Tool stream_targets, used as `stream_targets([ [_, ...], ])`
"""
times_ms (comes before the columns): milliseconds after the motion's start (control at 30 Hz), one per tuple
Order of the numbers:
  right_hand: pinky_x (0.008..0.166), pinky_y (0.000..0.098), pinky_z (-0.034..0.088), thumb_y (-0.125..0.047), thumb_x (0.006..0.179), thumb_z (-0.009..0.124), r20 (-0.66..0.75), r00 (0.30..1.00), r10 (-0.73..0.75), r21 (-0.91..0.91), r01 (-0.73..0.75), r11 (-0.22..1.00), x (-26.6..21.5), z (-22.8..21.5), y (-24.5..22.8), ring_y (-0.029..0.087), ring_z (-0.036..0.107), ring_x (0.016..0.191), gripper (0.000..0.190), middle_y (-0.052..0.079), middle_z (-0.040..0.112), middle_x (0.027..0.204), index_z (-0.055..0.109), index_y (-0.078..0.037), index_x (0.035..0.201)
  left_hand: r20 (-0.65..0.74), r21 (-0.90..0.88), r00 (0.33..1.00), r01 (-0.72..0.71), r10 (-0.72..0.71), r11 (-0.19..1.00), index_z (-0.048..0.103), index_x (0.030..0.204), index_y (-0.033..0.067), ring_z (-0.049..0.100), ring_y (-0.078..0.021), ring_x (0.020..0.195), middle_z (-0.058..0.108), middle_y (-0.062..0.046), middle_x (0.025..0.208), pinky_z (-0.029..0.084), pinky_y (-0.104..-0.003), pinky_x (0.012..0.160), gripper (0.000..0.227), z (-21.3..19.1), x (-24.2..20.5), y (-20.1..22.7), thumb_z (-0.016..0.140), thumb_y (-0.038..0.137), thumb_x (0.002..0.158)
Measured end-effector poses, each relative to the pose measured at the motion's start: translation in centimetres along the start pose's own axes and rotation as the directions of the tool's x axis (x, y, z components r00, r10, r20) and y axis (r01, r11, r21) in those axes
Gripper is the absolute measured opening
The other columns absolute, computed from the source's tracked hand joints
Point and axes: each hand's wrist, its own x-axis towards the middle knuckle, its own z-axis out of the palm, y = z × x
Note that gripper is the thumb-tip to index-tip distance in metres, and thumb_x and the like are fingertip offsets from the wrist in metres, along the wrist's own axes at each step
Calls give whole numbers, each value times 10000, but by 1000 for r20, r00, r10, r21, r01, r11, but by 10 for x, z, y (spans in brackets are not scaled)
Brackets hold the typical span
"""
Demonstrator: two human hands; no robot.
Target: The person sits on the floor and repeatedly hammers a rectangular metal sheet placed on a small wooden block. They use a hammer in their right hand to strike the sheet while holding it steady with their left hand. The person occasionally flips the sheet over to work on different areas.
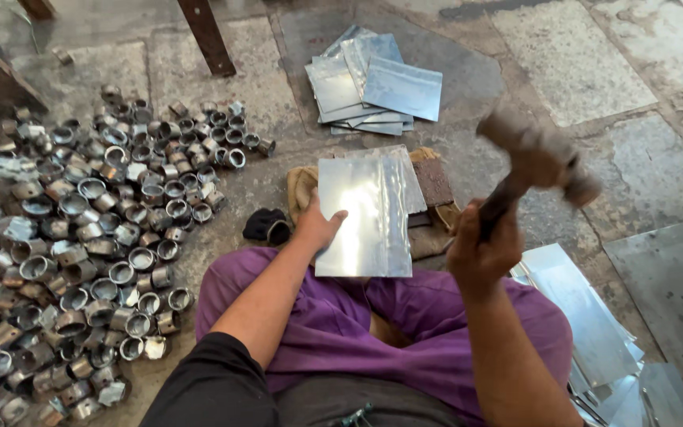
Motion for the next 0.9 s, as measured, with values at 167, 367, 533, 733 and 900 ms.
stream_targets([
  [167, 721, 414, 558, -125, 965, 654, 377, 916, 138, -235, -49, 971, -23, 30, 44, 336, 716, 818, 392, 214, 711, 949, 659, -1, 1336, -21, -38, 999, -28, 27, 999, 146, 1619, 43, 610, -368, 1275, 571, -269, 1420, 493, -403, 1052, 1041, -2, -5, 3, 746, 462, 879],
  [367, 710, 409, 552, -121, 936, 712, 315, 941, 121, -248, -41, 968, -11, 20, 36, 332, 718, 821, 384, 219, 707, 945, 656, -11, 1299, -11, -13, 1000, 10, -10, 1000, 135, 1622, 59, 613, -380, 1256, 562, -278, 1411, 501, -413, 1036, 1043, -9, -13, 8, 741, 463, 876],
  [533, 719, 415, 536, -98, 964, 687, 160, 987, -32, -201, 64, 978, -16, 33, 53, 349, 680, 807, 435, 240, 680, 968, 599, 35, 1368, -14, 7, 1000, -1, 1, 1000, 143, 1619, 34, 620, -395, 1245, 588, -284, 1383, 497, -413, 1042, 1037, -8, -14, 5, 736, 464, 884],
  [733, 825, 457, 565, -134, 933, 655, 392, 875, 285, -335, -153, 930, -16, 51, 89, 431, 715, 952, 393, 264, 717, 1066, 672, -19, 1308, -61, -14, 997, -53, 53, 998, 208, 1589, 32, 606, -388, 1258, 585, -265, 1391, 484, -417, 1046, 989, -2, -11, 0, 757, 421, 865],
  [900, 903, 435, 549, -158, 986, 641, 226, 971, 77, -236, -22, 972, -12, 44, 85, 413, 689, 1081, 393, 271, 691, 1198, 622, 9, 1341, -77, -30, 991, -116, 113, 993, 237, 1578, 6, 617, -394, 1252, 595, -272, 1388, 496, -408, 1043, 961, 0, -11, -7, 747, 421, 877],
])
